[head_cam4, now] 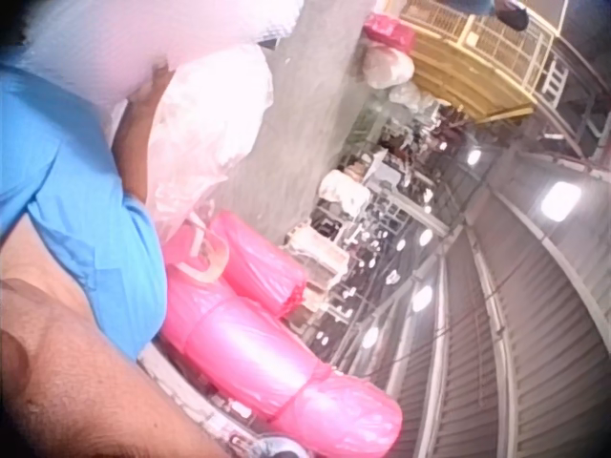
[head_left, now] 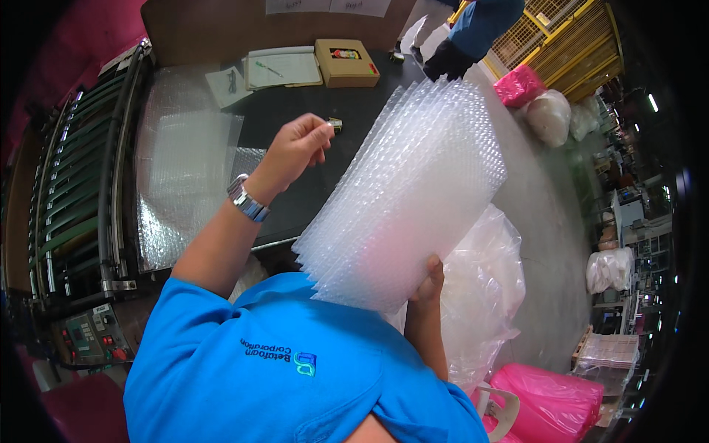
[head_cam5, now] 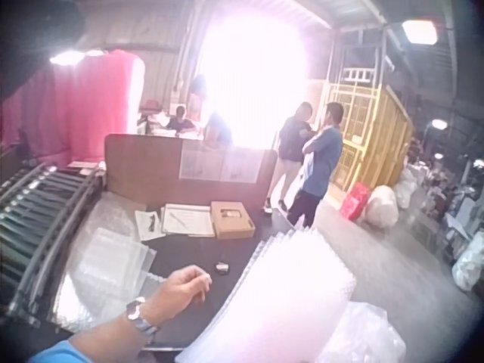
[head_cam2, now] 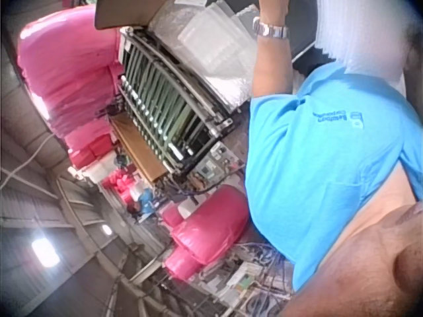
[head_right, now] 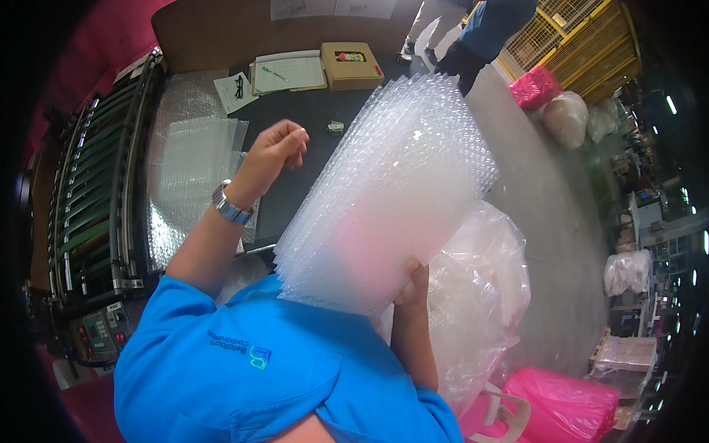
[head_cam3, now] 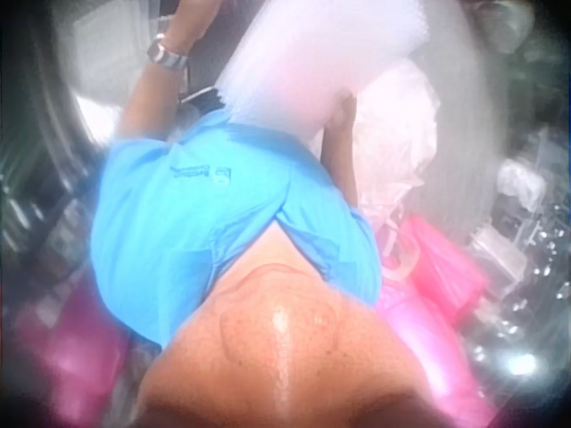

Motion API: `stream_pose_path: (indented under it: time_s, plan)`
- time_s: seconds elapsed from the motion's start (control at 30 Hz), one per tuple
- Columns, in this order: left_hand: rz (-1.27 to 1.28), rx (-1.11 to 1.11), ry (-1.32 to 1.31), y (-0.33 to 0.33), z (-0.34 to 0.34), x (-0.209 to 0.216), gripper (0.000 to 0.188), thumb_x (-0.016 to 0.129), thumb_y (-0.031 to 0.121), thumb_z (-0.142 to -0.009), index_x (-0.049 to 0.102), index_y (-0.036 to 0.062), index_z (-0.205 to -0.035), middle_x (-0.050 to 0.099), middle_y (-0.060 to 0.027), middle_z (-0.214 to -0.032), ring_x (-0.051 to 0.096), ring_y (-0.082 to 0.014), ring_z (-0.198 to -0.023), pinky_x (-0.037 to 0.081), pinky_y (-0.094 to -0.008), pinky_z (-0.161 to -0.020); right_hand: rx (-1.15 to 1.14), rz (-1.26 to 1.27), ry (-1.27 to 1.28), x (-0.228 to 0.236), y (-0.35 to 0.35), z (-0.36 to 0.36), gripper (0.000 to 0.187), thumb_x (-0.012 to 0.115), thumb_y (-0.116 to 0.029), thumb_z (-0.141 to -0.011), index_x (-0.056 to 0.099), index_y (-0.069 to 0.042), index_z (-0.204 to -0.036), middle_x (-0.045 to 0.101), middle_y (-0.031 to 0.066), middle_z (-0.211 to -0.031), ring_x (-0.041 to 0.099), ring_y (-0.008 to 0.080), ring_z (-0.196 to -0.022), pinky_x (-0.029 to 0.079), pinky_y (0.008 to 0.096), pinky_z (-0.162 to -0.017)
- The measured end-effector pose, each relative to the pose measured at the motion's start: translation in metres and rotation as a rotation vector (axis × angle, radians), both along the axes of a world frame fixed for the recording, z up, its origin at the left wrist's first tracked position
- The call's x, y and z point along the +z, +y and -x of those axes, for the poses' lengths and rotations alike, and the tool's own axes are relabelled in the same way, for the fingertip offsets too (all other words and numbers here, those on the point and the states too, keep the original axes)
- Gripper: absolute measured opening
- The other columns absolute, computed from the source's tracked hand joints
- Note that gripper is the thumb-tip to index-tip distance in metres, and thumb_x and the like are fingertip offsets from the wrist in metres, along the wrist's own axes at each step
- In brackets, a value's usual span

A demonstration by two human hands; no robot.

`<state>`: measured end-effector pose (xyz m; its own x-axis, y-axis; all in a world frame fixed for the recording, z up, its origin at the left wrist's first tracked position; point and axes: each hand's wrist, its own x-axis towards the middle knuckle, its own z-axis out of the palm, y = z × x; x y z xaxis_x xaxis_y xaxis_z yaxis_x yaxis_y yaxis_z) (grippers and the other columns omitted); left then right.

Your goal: The person repeatedly picks up sheets of bubble wrap from a table, folds them, and places them into a large clear plastic bag. The person handles the bubble wrap by hand, folding it into smaller stacks before inserting it into the bag. The task involves repetitive folding and bagging of packaging material.

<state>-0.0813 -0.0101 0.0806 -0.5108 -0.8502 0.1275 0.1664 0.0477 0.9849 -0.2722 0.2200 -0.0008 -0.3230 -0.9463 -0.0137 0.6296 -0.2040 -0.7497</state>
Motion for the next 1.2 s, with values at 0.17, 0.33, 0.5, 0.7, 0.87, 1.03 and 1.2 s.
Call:
stream_pose_path:
  time_s: [0.17,0.33,0.5,0.7,0.87,1.03,1.2]
  plan:
    - [0.254,-0.237,-0.284,0.028,-0.014,-0.021,0.032,0.051,0.026,-0.089,0.048,0.0029,-0.067,0.042,-0.0023,-0.056,0.035,-0.0100,-0.051,0.033,-0.0252,-0.049,-0.020,-0.010,0.078,0.014,-0.007,-0.003,0.074,0.067,-0.042,-0.070,0.039,0.001,-0.123,0.049,0.0137,-0.116,0.049,0.0272,-0.106,0.043,0.0387,-0.088]
    - [0.386,0.328,-0.212,0.022,-0.009,-0.029,0.035,0.050,0.024,-0.089,0.042,0.0025,-0.063,0.036,-0.0038,-0.054,0.030,-0.0089,-0.051,0.030,-0.0280,-0.045,-0.027,-0.029,0.097,0.015,-0.010,-0.008,0.075,0.069,-0.041,-0.069,0.038,0.000,-0.124,0.049,0.0136,-0.117,0.049,0.0277,-0.106,0.043,0.0382,-0.088]
    - [0.066,0.168,-0.064,0.027,-0.018,-0.021,0.027,0.049,0.026,-0.090,0.050,0.0065,-0.072,0.041,0.0045,-0.057,0.036,-0.0036,-0.052,0.032,-0.0215,-0.046,-0.035,-0.034,0.054,0.015,-0.009,-0.010,0.076,0.069,-0.041,-0.068,0.038,0.000,-0.124,0.048,0.0134,-0.118,0.048,0.0274,-0.107,0.043,0.0379,-0.089]
    - [0.295,-0.015,-0.217,0.044,-0.016,-0.028,0.028,0.053,0.024,-0.088,0.052,0.0025,-0.069,0.042,-0.0013,-0.057,0.040,-0.0083,-0.053,0.034,-0.0249,-0.048,0.001,0.015,0.013,0.009,-0.007,-0.006,0.078,0.069,-0.032,-0.070,0.028,0.001,-0.128,0.043,0.0154,-0.118,0.048,0.0276,-0.105,0.047,0.0364,-0.081]
    - [0.512,0.424,-0.247,0.031,-0.012,-0.036,0.028,0.054,0.022,-0.087,0.050,0.0014,-0.068,0.044,-0.0074,-0.058,0.043,-0.0134,-0.052,0.034,-0.0266,-0.047,-0.031,0.011,0.018,0.013,-0.011,-0.012,0.076,0.069,-0.037,-0.070,0.034,0.001,-0.125,0.046,0.0143,-0.117,0.049,0.0264,-0.105,0.045,0.0367,-0.084]
    - [0.398,0.525,-0.197,0.015,-0.026,-0.021,0.025,0.055,0.021,-0.087,0.051,0.0047,-0.069,0.047,0.0003,-0.061,0.039,-0.0058,-0.056,0.032,-0.0227,-0.049,0.032,0.030,-0.098,0.002,-0.003,-0.002,0.068,0.063,-0.040,-0.074,0.037,0.000,-0.123,0.047,0.0151,-0.117,0.048,0.0267,-0.106,0.045,0.0371,-0.084]
    - [0.183,0.315,-0.210,0.020,-0.039,-0.037,0.018,0.055,0.018,-0.086,0.052,0.0069,-0.073,0.048,0.0032,-0.065,0.042,-0.0037,-0.059,0.034,-0.0197,-0.052,-0.171,-0.059,-0.364,0.014,-0.013,-0.006,0.064,0.048,-0.048,-0.081,0.038,-0.004,-0.126,0.046,0.0153,-0.120,0.046,0.0299,-0.109,0.041,0.0415,-0.089]
